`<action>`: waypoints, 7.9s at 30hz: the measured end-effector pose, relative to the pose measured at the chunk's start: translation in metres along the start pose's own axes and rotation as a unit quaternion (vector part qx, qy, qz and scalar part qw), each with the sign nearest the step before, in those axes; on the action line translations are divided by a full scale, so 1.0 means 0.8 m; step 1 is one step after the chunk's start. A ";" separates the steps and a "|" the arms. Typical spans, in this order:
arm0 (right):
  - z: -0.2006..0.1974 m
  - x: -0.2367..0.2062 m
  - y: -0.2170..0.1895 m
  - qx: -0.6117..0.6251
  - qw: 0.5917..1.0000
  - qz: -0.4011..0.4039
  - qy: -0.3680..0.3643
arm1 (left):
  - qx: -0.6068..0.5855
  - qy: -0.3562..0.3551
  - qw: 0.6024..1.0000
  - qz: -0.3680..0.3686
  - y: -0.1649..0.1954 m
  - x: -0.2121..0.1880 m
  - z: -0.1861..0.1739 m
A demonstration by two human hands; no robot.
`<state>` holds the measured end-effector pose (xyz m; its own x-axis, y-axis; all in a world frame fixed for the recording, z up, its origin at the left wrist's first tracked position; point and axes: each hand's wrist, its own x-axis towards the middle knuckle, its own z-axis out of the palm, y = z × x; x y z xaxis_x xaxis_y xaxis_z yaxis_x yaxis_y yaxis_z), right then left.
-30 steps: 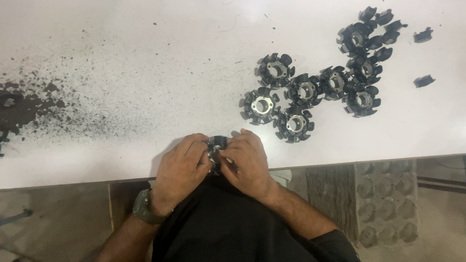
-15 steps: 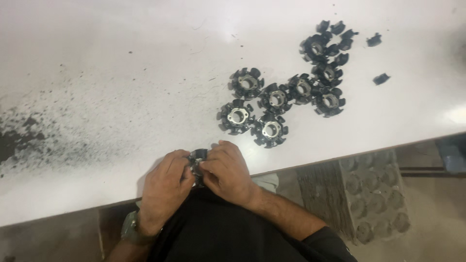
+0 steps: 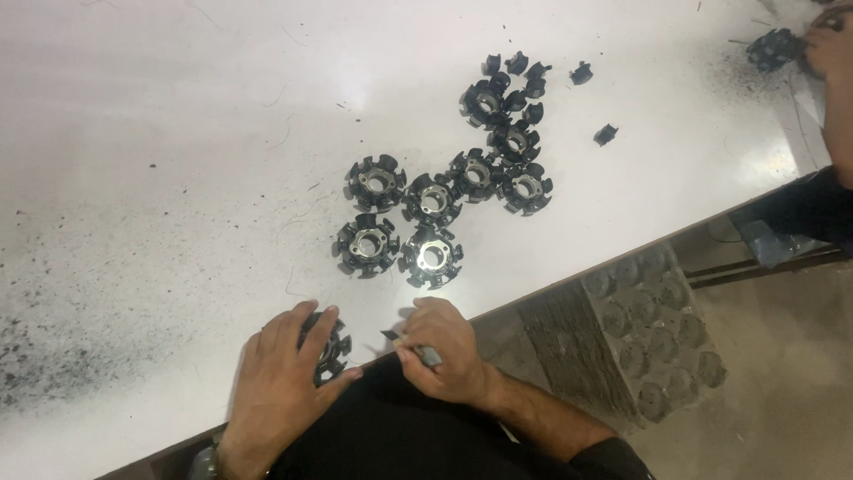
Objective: The person sits at a white worktable and attaches black rubber rollers to mecanum wheel hubs by hand, pressing each roller into place on a hub. Assembled wheels are set aside on the table as the person works through the parts one at a time.
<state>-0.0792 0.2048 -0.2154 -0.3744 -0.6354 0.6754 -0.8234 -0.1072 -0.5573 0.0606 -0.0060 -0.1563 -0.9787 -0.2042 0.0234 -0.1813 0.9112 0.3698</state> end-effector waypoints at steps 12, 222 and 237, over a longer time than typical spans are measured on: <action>0.018 0.050 -0.005 -0.119 0.986 0.048 -0.104 | 0.088 -0.016 0.996 0.016 0.014 0.134 -0.083; 0.167 0.113 -0.102 0.304 0.874 -0.031 -0.377 | -0.124 -0.187 0.974 -0.018 -0.117 -0.194 0.038; 0.048 0.084 0.030 0.110 0.966 0.220 -0.076 | 0.217 0.278 0.862 -0.365 -0.274 -0.124 -0.169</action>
<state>-0.1075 0.1298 -0.2018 -0.5861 -0.7604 0.2800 -0.4815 0.0489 -0.8751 0.2104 -0.2338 -0.1139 -0.4119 -0.8100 0.4175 -0.8664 0.4901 0.0961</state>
